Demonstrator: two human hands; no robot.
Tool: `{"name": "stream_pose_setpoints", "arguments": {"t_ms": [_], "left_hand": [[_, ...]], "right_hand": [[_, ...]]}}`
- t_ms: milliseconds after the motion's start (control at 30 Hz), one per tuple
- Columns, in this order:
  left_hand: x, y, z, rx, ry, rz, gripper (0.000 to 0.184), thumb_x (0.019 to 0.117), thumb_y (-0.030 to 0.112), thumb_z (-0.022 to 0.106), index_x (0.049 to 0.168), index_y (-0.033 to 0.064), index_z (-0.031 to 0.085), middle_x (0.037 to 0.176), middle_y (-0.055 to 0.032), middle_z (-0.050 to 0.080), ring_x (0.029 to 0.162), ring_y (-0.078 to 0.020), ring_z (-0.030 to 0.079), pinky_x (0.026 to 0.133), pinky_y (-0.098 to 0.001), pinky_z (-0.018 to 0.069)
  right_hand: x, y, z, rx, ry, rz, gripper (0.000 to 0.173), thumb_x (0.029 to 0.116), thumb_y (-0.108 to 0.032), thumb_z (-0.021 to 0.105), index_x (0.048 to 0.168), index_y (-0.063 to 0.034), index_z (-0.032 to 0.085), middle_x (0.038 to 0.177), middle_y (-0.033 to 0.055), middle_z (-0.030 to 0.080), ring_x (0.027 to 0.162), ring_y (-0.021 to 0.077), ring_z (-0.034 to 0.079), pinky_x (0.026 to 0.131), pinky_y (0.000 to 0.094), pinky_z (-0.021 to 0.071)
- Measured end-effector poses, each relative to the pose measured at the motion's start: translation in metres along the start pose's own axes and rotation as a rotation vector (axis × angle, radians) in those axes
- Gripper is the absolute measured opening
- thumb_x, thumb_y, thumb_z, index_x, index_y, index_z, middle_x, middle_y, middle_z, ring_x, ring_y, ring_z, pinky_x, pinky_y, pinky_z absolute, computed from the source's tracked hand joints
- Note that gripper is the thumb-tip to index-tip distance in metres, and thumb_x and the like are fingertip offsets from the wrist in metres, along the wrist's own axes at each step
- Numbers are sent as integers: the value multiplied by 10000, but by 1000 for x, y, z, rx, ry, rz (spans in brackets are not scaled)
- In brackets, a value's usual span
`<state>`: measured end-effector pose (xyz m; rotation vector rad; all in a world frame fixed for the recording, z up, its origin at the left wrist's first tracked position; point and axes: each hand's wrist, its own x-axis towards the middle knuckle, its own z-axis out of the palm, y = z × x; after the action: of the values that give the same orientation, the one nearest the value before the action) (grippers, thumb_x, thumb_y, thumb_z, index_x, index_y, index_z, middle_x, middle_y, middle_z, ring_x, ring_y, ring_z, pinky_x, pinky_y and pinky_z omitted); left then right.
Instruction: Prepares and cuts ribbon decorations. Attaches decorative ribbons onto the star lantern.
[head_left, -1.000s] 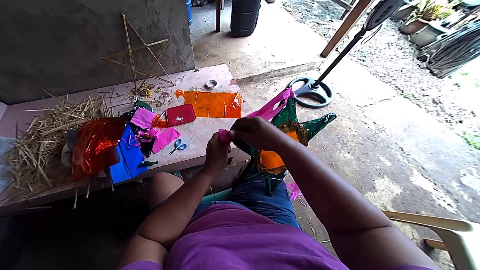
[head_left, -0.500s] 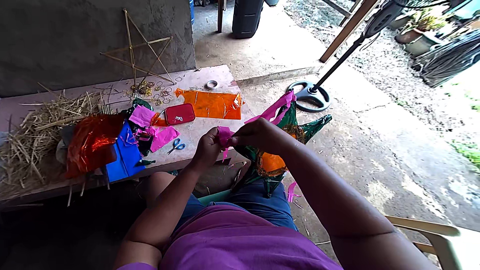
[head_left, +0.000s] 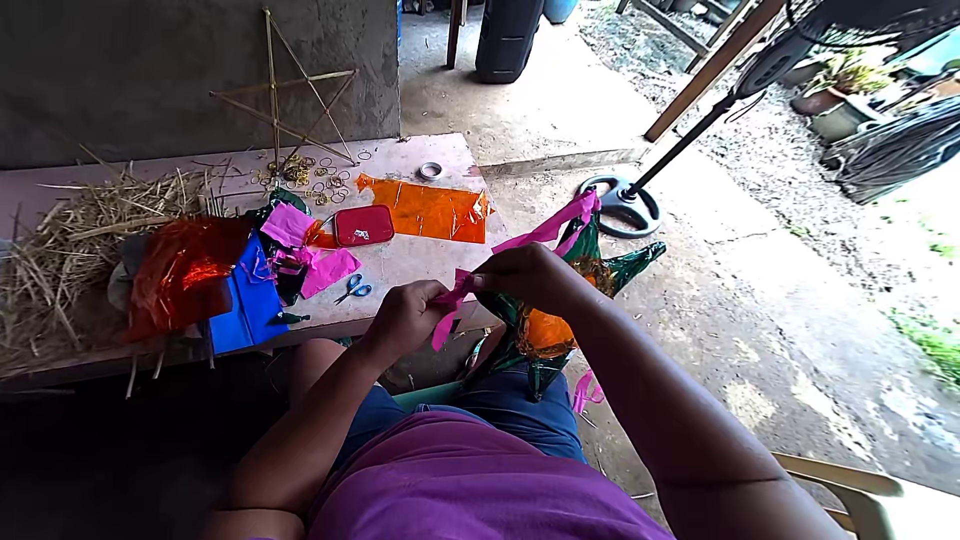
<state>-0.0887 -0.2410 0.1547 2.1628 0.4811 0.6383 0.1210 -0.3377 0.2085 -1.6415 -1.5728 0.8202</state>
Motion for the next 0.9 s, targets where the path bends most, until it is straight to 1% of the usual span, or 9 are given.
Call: {"name": "stream_pose_setpoints", "arguments": {"t_ms": [67, 167, 233, 300, 400, 467, 567, 767, 900], "left_hand": [[1, 8, -3, -119, -172, -151, 135, 978, 113, 664, 921, -6, 696, 736, -14, 668, 644, -20, 608, 651, -214, 523], [7, 12, -10, -282, -330, -281, 94, 961, 74, 675, 977, -18, 685, 794, 0, 685, 679, 2, 623, 680, -187, 537], [12, 11, -20, -279, -369, -302, 249, 932, 38, 695, 1170, -21, 653, 998, -67, 700, 835, -73, 658, 782, -257, 556], [19, 7, -29, -204, -285, -228, 443, 941, -47, 600, 1380, -3, 575, 1332, -148, 633, 1046, -210, 672, 879, -383, 562], [31, 5, -29, -156, -146, -16, 479, 908, -127, 502, 1344, 23, 633, 1465, -150, 549, 1220, -233, 610, 945, -389, 537], [37, 3, -26, -185, -202, 37, 370, 885, -136, 580, 1206, -4, 708, 1429, -177, 561, 1235, -241, 602, 951, -380, 546], [40, -6, -20, -221, -251, 66, 120, 877, -40, 694, 995, -41, 713, 1251, -153, 670, 1131, -189, 638, 934, -343, 527], [34, 3, -20, -222, -137, -15, 111, 905, -66, 648, 998, -29, 695, 901, -97, 710, 819, -127, 678, 789, -316, 567], [32, 3, -20, -155, -23, 41, 162, 902, -64, 628, 1028, 6, 703, 928, -77, 723, 824, -108, 686, 770, -301, 572]], "right_hand": [[-1, 1, 2, 1, 27, -1, 122, 979, -170, 698, 942, -87, 779, 787, -35, 714, 690, -4, 627, 659, 218, 528], [-3, 1, 4, -1, 59, -2, 110, 975, -169, 705, 949, -84, 768, 791, -28, 709, 682, 10, 622, 649, 229, 529], [-5, 4, 6, -13, 83, -47, 111, 970, -175, 710, 944, -85, 770, 788, -39, 708, 674, -7, 617, 643, 212, 530], [-7, 5, 7, -18, 92, -78, 113, 967, -174, 711, 956, -79, 772, 804, -39, 714, 694, -17, 624, 664, 204, 535], [-8, 5, 11, -11, 84, -91, 111, 960, -174, 715, 955, -80, 773, 796, -46, 716, 689, -29, 624, 659, 187, 536], [-7, 5, 11, -15, 80, -96, 110, 959, -173, 717, 955, -79, 772, 793, -46, 714, 682, -31, 620, 653, 182, 533], [-8, 5, 8, -23, 78, -99, 114, 956, -183, 717, 961, -83, 772, 801, -48, 713, 692, -30, 620, 661, 187, 531], [-4, 9, 4, 93, 0, -93, 78, 933, -145, 738, 948, -75, 772, 797, -42, 719, 696, -10, 640, 663, 192, 552], [1, 9, 4, 118, -22, -95, 54, 925, -115, 741, 943, -72, 770, 791, -45, 714, 687, -16, 630, 654, 178, 545]]}}
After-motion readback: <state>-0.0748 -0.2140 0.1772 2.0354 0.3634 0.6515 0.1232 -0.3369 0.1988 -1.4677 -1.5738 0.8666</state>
